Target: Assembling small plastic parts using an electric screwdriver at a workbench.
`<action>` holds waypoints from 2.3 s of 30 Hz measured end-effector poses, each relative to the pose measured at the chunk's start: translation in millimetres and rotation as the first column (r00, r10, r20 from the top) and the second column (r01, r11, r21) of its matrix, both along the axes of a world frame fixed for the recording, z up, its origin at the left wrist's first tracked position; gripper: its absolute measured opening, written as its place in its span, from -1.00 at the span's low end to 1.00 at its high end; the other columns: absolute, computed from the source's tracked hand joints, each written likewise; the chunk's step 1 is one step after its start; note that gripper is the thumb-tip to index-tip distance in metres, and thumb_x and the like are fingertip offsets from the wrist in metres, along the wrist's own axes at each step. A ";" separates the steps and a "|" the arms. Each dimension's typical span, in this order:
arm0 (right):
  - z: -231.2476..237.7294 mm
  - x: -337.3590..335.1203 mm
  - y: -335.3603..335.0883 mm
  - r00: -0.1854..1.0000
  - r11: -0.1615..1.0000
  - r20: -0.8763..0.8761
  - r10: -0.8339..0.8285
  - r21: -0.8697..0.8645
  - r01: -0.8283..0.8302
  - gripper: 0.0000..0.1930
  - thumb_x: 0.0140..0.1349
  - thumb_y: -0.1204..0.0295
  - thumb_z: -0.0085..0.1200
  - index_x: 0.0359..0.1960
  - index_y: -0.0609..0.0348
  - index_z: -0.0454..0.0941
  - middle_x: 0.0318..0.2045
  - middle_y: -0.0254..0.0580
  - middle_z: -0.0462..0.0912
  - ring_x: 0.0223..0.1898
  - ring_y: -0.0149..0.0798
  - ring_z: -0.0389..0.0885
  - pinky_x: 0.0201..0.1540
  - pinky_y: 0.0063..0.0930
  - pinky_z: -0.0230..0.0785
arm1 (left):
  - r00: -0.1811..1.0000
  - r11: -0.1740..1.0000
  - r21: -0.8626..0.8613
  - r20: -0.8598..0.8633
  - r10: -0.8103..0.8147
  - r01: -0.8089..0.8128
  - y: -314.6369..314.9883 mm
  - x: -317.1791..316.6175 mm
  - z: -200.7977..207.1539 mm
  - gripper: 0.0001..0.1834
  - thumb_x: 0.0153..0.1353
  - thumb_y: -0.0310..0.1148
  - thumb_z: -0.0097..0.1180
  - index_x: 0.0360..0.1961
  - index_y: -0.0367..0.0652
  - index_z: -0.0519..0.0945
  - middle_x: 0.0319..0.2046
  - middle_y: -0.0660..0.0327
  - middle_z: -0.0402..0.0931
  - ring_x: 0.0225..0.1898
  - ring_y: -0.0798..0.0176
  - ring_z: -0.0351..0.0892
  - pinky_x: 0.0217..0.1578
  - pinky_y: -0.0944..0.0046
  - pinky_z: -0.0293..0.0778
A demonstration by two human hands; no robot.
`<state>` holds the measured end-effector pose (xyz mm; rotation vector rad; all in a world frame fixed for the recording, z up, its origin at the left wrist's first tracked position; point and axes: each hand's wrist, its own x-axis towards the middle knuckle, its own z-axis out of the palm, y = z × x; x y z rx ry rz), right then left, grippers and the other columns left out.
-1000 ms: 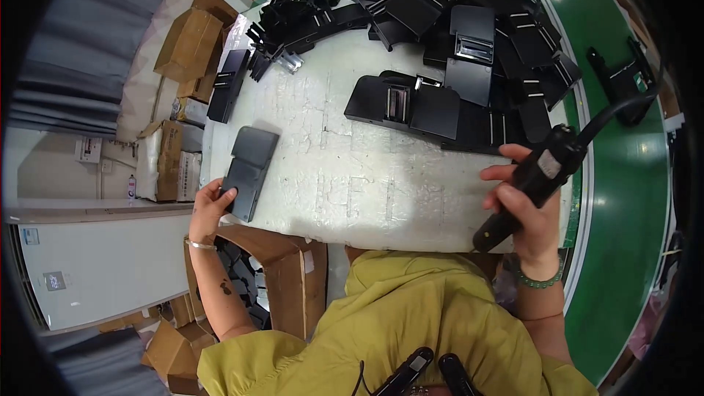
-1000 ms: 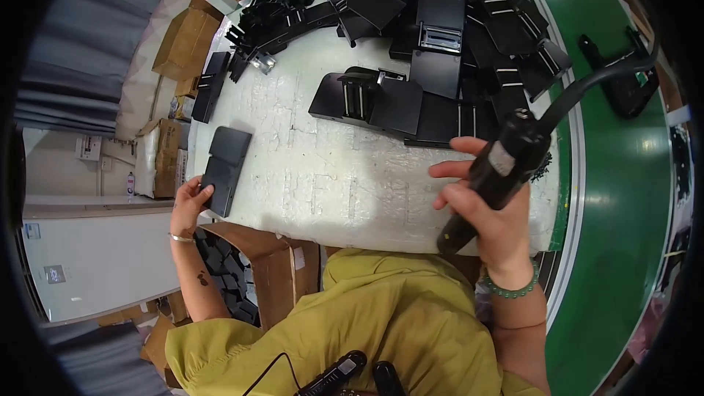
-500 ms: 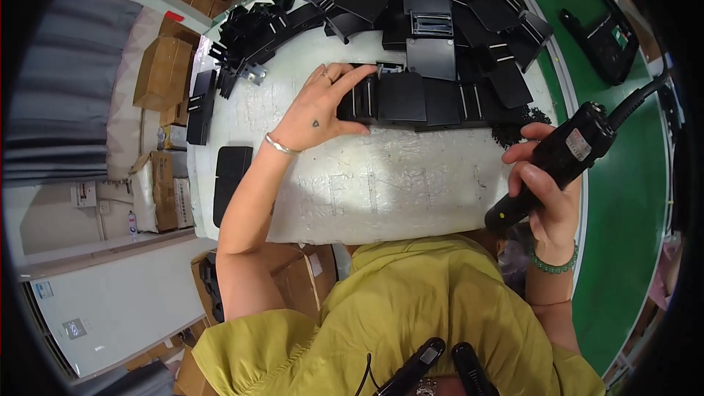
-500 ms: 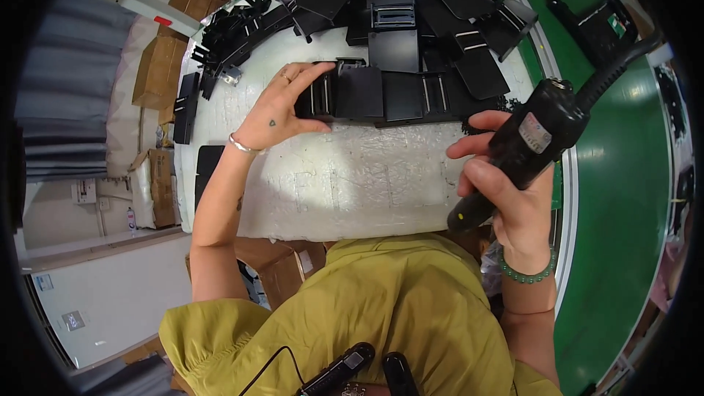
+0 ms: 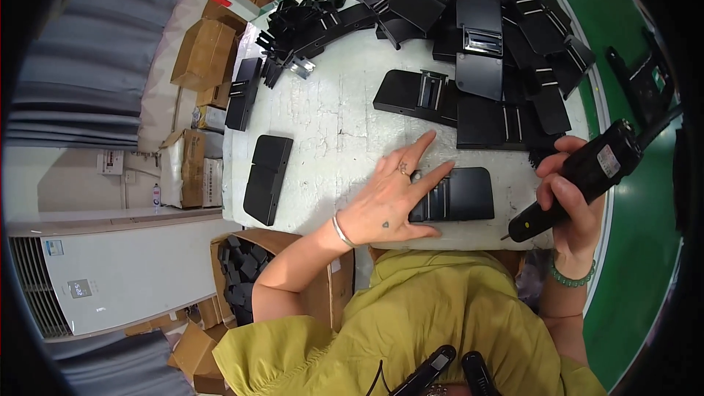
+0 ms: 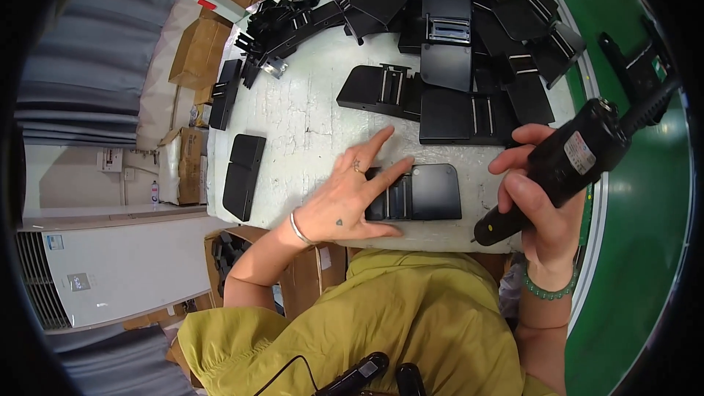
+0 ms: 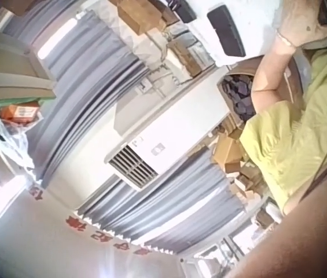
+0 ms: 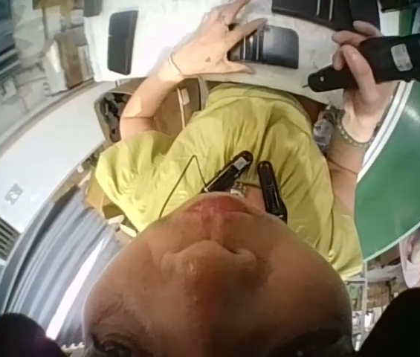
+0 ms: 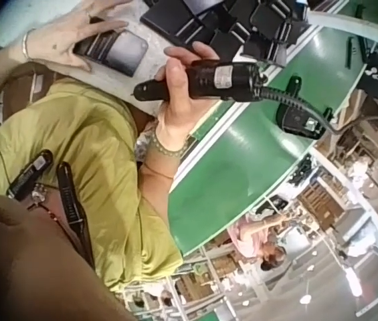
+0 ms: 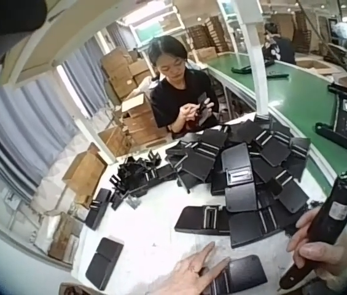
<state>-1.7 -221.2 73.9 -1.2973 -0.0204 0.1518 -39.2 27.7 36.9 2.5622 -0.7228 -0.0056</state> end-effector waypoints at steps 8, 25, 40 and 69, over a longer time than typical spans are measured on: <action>-0.4 -13.4 -14.1 0.994 0.994 -0.014 -0.112 -0.007 0.112 -0.51 -0.09 0.46 0.12 -0.07 0.36 0.31 -0.42 -0.10 0.53 -0.60 -0.46 0.38 -0.51 -0.67 0.25 | 0.847 0.851 -0.049 0.082 0.525 -0.523 97.5 128.2 -25.0 -0.78 0.08 -0.36 0.02 -0.30 -0.25 0.58 -0.16 -0.05 0.46 -0.04 -0.07 0.38 -0.08 0.11 0.33; -5.7 -20.1 -19.2 0.988 0.985 -0.062 -0.140 0.094 0.145 -0.55 -0.08 0.55 0.07 -0.08 0.35 0.30 -0.43 -0.07 0.52 -0.61 -0.46 0.36 -0.51 -0.68 0.24 | 0.710 0.754 0.107 0.443 0.548 -0.649 81.0 179.8 -68.3 -0.42 0.11 -0.07 0.02 0.04 -0.28 0.38 -0.06 -0.08 0.35 0.00 -0.12 0.29 0.00 0.07 0.25; -4.3 -13.2 -18.8 0.980 0.977 -0.020 -0.198 0.078 0.199 -0.51 -0.09 0.53 0.03 -0.04 0.37 0.27 -0.43 -0.08 0.48 -0.64 -0.47 0.28 -0.51 -0.65 0.18 | 0.815 0.836 -0.028 0.208 0.541 -0.548 115.1 85.9 -34.6 -0.72 -0.09 -0.34 0.28 -0.33 -0.23 0.56 -0.48 0.08 0.51 -0.44 0.03 0.48 -0.36 0.24 0.43; -27.9 -28.2 -41.6 0.871 0.994 0.486 0.073 -0.104 -0.025 -0.60 0.03 0.52 0.10 -0.02 0.16 0.42 0.03 0.17 0.28 -0.40 -0.46 0.33 -0.35 -0.56 0.24 | 0.881 0.678 -0.566 -0.352 0.315 -0.469 -23.0 -11.5 -20.6 -0.72 -0.21 -0.61 0.27 -0.37 -0.24 0.56 -0.54 0.22 0.45 -0.56 0.35 0.47 -0.49 0.46 0.45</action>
